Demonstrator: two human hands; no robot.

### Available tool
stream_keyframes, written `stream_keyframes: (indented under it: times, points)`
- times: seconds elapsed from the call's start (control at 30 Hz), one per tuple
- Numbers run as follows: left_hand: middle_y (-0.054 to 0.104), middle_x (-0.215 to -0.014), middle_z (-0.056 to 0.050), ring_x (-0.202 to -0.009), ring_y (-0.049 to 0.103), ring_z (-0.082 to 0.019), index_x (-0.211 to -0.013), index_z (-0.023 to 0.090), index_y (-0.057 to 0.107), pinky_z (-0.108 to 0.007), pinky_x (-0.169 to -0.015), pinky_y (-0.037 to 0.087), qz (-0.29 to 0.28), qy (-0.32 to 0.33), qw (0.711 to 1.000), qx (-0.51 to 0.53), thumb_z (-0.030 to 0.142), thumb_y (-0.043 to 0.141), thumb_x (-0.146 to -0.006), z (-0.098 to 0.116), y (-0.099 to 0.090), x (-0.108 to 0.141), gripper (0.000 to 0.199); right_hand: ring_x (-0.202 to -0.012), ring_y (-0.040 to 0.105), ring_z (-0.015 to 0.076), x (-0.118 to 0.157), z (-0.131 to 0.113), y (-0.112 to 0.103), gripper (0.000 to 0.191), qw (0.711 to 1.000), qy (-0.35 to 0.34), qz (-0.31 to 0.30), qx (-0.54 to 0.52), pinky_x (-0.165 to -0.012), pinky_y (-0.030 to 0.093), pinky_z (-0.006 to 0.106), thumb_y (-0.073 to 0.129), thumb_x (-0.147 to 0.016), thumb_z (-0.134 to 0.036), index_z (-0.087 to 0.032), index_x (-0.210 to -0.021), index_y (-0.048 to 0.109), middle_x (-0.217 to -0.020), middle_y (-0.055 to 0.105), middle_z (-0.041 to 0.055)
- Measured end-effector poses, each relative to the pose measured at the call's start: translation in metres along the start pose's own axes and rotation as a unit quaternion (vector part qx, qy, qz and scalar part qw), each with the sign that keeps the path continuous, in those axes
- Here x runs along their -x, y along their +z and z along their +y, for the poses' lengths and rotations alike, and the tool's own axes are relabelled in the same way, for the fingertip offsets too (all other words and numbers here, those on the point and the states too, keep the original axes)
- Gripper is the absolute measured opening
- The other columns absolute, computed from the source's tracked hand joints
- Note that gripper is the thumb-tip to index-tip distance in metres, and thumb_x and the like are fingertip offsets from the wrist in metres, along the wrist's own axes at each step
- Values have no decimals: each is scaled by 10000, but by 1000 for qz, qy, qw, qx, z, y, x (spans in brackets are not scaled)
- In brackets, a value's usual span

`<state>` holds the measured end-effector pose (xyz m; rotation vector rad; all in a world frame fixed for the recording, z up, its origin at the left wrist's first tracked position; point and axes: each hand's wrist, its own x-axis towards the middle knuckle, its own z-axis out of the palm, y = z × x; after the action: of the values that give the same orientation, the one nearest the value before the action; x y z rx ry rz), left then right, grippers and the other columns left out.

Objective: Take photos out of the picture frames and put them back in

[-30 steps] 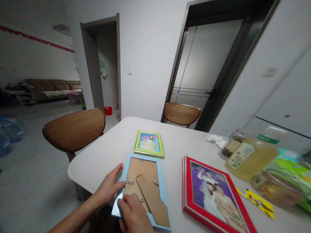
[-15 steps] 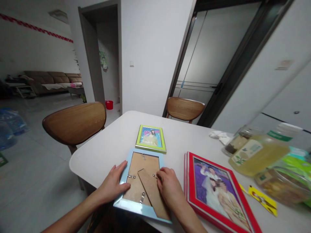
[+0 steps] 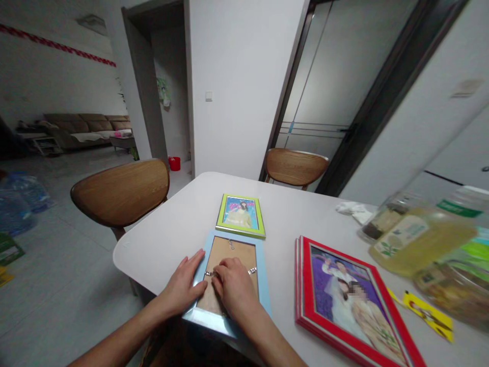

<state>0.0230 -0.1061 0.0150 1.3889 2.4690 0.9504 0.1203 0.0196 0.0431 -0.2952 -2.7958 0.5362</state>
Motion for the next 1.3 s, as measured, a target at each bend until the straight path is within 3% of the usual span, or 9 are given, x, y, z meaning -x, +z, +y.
stream_keyframes:
  times: [0.17,0.73,0.9,1.03,1.13,1.3]
  points:
    - [326,-1320,-111,-1220,272,-185,-1266,90,278,-398,-1023,170,-1,11,1000,-25,217,424,-705,-1,3,0,593,-765,469,156,-15,-9,12,199,1000,6,-1,19,-718,353,262,435,-770,-198,-169,-690,615,-757,548,58]
    - [355,-1298,-139,-1195,322,-204,-1238,64,329,-371,-1005,247,22,6,1000,-15,154,435,-660,1,2,0,594,-741,496,159,-25,-3,19,180,998,48,31,-23,-718,369,263,439,-750,-182,-141,-706,609,-731,560,72]
    - [361,-1295,-143,-1187,332,-213,-1244,59,319,-371,-1003,252,28,0,1000,-6,178,439,-680,1,2,1,589,-863,507,149,-4,11,-9,223,996,-3,-31,-79,-790,374,264,483,-732,-225,-176,-910,608,-916,567,70]
    - [367,-1290,-146,-1184,336,-214,-1247,58,314,-367,-1004,249,23,-4,1000,-6,176,441,-678,2,2,0,595,-1079,392,187,26,19,-28,200,984,-57,-119,-121,-912,296,331,556,-658,-186,-240,-834,634,-1141,471,41]
    - [367,-1291,-143,-1188,330,-210,-1243,55,322,-361,-1006,247,22,-5,1000,-12,169,433,-678,2,1,0,587,-1106,358,207,35,17,-28,131,985,-57,-119,-113,-929,268,367,572,-659,-217,-249,-758,652,-1171,453,31]
    - [357,-1296,-148,-1191,325,-206,-1243,45,319,-353,-1008,244,19,-2,1000,-13,171,428,-681,2,1,0,587,-1019,427,203,32,13,-20,111,989,-39,-87,-116,-873,323,371,545,-697,-278,-240,-711,649,-1068,518,46]
